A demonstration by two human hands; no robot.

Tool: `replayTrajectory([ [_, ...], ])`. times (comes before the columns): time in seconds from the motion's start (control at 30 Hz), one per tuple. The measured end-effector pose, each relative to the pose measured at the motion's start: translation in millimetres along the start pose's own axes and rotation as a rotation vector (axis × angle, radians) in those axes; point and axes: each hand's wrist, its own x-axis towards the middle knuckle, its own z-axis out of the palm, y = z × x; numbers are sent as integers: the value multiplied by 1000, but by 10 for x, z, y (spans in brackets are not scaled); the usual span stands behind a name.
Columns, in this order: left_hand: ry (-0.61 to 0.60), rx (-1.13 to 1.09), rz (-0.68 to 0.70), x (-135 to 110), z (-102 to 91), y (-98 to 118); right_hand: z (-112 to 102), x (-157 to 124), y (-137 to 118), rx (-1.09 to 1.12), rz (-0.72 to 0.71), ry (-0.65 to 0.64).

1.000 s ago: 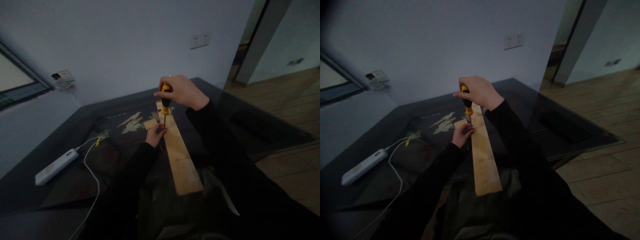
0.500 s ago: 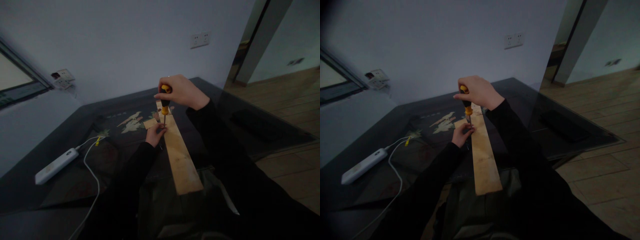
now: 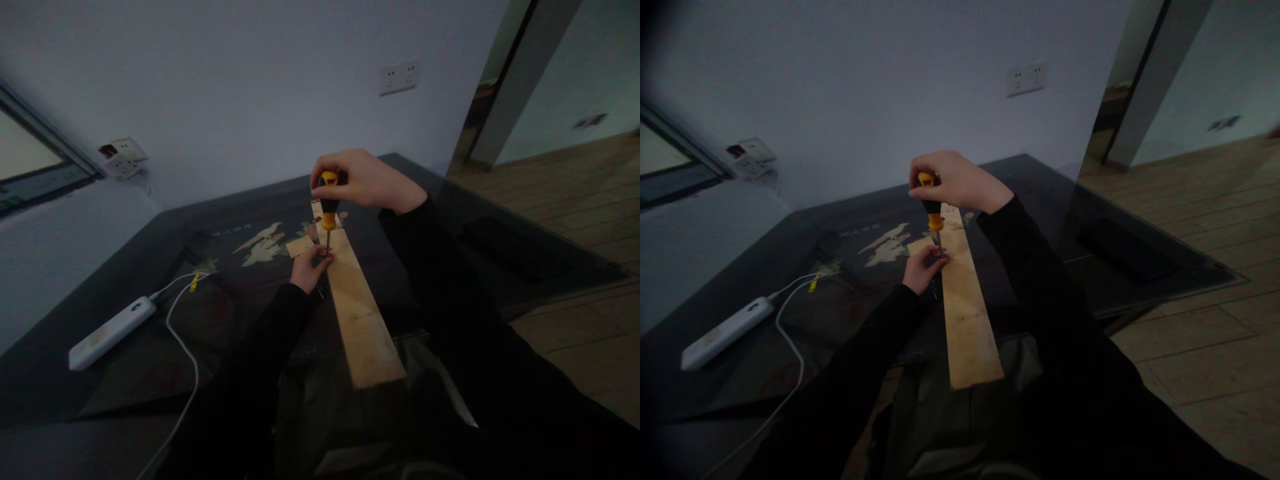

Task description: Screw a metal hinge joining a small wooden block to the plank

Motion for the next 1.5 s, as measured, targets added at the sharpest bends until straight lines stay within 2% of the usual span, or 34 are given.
replayTrajectory([
  [0.13, -7, -10, -5, 6, -5, 2, 90, 46, 17, -78, 58, 93],
  [0.27, -5, -23, -8, 5, 10, -5, 4, -6, 15, -12, -46, -2],
  [0.37, -6, -15, -2, 8, 7, -3, -74, -50, 6, 55, -37, -56],
  [0.6, 24, 143, 25, 49, -80, -32, -38, -26, 1, 36, 43, 43],
  [0.7, 17, 92, -72, 51, -106, -73, -43, -31, -12, 35, 58, 35],
  [0.87, -71, -183, -371, 62, -116, -141, -50, -38, -16, 37, 68, 32],
  [1.07, -107, -437, -620, 109, -95, -109, -36, -32, -1, 22, 46, 52],
  [1.27, -75, -530, -712, 106, -82, -25, -32, -23, -20, -10, 46, 58],
  [1.5, -57, -595, -711, 63, -79, 39, -15, -23, -11, 6, 50, 79],
])
